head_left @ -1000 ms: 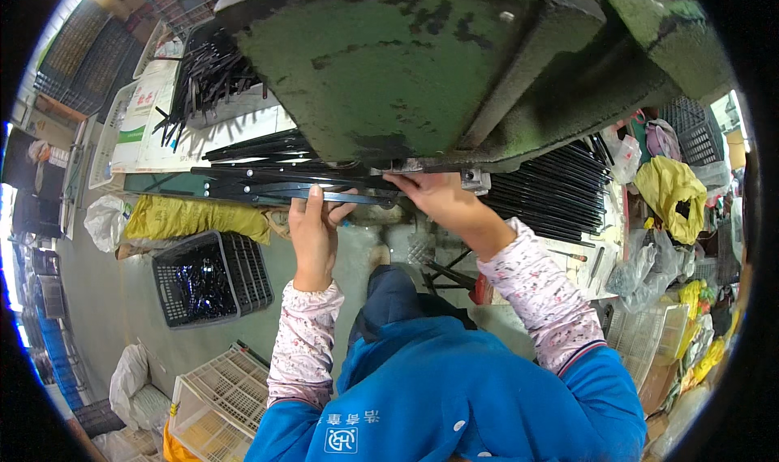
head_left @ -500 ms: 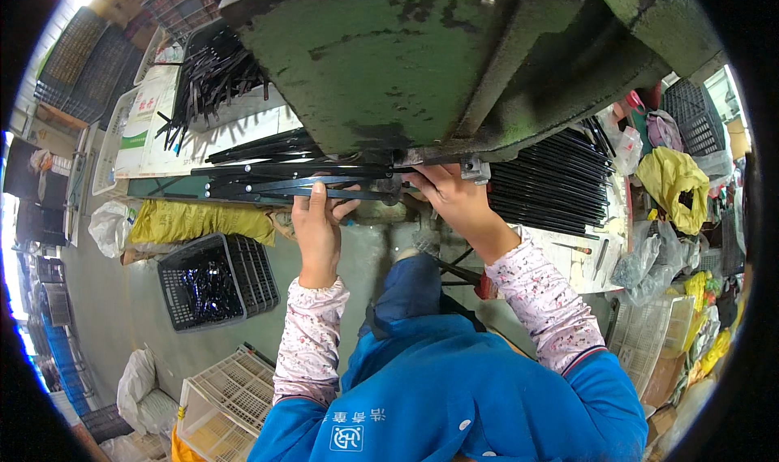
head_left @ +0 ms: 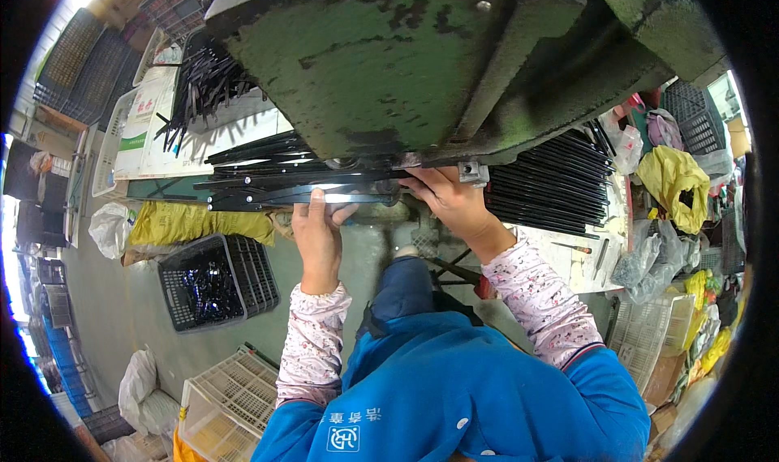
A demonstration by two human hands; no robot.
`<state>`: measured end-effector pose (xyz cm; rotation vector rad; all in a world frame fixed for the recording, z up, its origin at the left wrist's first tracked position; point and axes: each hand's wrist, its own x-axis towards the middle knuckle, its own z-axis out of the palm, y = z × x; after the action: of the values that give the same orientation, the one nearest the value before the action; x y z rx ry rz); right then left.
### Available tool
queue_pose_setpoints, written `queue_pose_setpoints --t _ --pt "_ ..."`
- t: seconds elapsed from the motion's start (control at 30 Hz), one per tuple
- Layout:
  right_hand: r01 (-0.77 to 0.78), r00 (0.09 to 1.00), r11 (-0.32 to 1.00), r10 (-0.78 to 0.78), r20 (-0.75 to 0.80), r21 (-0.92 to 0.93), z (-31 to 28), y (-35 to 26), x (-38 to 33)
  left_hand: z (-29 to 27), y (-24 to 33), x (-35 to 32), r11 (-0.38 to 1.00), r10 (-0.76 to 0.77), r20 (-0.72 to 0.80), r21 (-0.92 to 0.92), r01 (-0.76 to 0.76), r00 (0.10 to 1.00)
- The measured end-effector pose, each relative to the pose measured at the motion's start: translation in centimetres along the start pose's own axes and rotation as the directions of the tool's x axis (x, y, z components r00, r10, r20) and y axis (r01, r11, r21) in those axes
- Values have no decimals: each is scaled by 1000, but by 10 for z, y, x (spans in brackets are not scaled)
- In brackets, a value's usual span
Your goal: The person repeatedly picks up black metal rods from a bin and inserts them into a green industrial machine. They align the rods and push them into the machine's mechanism, then remove the processed rods and place them into a nearby container. The cycle continues throughout the clip.
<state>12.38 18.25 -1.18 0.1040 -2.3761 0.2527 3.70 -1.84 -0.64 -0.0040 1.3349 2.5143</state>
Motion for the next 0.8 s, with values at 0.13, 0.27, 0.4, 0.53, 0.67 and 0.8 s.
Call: queue_pose_setpoints --t 0.13,0.27,0.4,0.53,0.67,0.8 --pt "-241 966 848 160 204 473 5 4 -4 3 1 -3 1000 16 1 20 -16 1000" --pt "-497 855 201 280 436 844 10 9 -7 3 2 0 999 25 6 42 -25 1000" --pt "-632 733 80 384 561 771 11 8 -1 0 4 2 999 -2 4 39 2 1000" --pt "-531 843 424 355 405 734 31 13 -19 -1 2 4 998 -60 -9 3 60 998" --pt "-652 757 444 349 552 615 15 17 -12 -5 0 7 995 -82 16 -58 83 997" --pt "-759 608 133 493 622 637 6 32 -8 1 3 0 995 -88 -27 -49 87 996"
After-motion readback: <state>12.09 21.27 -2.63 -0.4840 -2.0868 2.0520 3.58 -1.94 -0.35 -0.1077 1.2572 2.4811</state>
